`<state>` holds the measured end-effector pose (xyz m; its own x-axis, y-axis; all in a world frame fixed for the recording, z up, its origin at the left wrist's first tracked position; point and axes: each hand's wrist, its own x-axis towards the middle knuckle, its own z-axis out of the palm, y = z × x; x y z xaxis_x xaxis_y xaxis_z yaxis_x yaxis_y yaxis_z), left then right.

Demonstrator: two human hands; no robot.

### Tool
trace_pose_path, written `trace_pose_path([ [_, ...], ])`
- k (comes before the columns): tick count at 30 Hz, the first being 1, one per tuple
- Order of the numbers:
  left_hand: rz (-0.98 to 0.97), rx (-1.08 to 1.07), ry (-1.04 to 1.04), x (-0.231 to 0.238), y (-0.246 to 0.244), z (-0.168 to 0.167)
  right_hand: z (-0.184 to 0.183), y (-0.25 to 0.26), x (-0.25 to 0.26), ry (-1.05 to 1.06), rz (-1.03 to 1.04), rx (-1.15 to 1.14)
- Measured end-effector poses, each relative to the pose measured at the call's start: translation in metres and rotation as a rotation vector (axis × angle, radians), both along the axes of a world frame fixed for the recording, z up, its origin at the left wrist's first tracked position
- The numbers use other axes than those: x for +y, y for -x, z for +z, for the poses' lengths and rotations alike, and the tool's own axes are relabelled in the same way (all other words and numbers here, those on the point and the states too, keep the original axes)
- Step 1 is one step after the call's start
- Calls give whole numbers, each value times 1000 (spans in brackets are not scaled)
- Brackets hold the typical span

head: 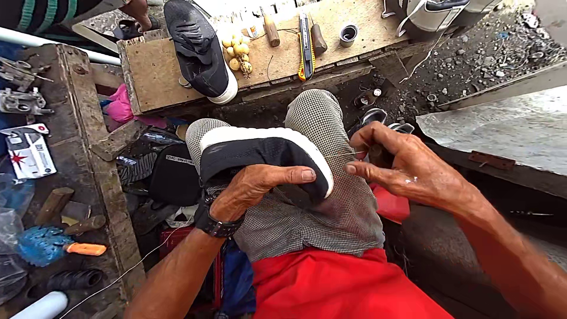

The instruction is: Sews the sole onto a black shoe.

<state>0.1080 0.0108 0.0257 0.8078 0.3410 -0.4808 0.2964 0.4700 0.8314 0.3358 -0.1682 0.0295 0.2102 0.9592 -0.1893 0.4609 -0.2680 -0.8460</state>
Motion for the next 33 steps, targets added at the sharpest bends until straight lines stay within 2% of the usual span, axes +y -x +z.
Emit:
trace_pose_path([
  [3, -6, -13, 1, 0, 1, -3, 12, -26, -4, 15, 47, -25],
  [8, -13, -53, -13, 1, 2, -4, 8, -2, 7, -184, 268, 133],
  [14, -18, -60, -27, 1, 5, -5, 7, 8, 19, -227, 231, 15],
  [33, -26, -47, -11, 1, 4, -6, 18, 3, 29, -147, 294, -107],
])
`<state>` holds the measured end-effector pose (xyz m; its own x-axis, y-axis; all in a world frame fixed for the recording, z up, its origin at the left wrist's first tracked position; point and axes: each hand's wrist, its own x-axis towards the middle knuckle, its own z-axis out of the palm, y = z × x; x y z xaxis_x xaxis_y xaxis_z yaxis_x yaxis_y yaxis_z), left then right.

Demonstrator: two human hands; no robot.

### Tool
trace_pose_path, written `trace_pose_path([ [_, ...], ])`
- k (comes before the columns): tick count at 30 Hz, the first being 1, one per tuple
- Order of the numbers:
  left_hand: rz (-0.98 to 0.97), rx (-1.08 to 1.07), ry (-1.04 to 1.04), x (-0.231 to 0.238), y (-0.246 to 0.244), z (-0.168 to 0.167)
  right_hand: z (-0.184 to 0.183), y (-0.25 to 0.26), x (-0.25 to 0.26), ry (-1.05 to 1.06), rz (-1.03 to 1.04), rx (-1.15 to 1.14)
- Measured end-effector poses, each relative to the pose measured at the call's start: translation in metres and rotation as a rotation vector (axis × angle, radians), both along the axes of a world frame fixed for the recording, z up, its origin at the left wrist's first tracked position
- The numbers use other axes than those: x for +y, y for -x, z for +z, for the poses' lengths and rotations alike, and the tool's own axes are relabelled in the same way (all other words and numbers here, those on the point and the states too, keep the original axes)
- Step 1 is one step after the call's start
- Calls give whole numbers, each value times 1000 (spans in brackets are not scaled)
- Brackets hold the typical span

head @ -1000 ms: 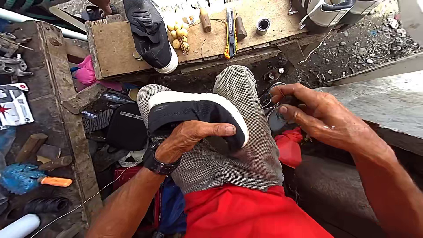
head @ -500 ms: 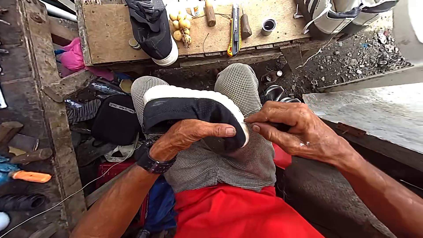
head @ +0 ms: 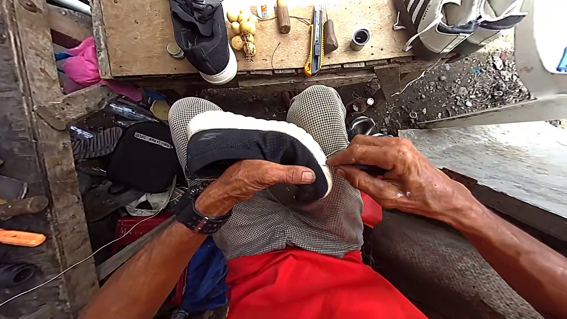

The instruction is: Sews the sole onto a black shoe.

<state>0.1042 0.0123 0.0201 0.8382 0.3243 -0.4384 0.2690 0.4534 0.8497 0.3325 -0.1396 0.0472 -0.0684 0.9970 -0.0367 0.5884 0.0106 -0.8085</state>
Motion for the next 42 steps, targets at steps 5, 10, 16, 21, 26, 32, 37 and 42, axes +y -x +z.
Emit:
trace_pose_path([
  [5, 5, 15, 3, -1, -1, 0, 9, -2, 7, -100, 130, -251],
  [10, 33, 30, -7, -3, -4, 1, 15, 0, 18, -138, 216, -380],
  [16, 47, 45, 2, -4, -5, -2, 15, 4, 23, -117, 258, -412],
  [21, 28, -57, -46, -3, 0, -6, 18, 0, 21, -139, 263, -422],
  [26, 89, -51, -42, -7, -3, -8, 13, -6, 25, -126, 254, -324],
  [32, 154, -30, -41, -11, -7, -8, 1, -6, 32, -108, 197, -177],
  [37, 180, 51, -37, -13, -7, -3, -1, 0, 36, -118, 170, -144],
  [42, 146, 84, -51, -14, -6, 5, 4, 3, 38, -13, 180, -99],
])
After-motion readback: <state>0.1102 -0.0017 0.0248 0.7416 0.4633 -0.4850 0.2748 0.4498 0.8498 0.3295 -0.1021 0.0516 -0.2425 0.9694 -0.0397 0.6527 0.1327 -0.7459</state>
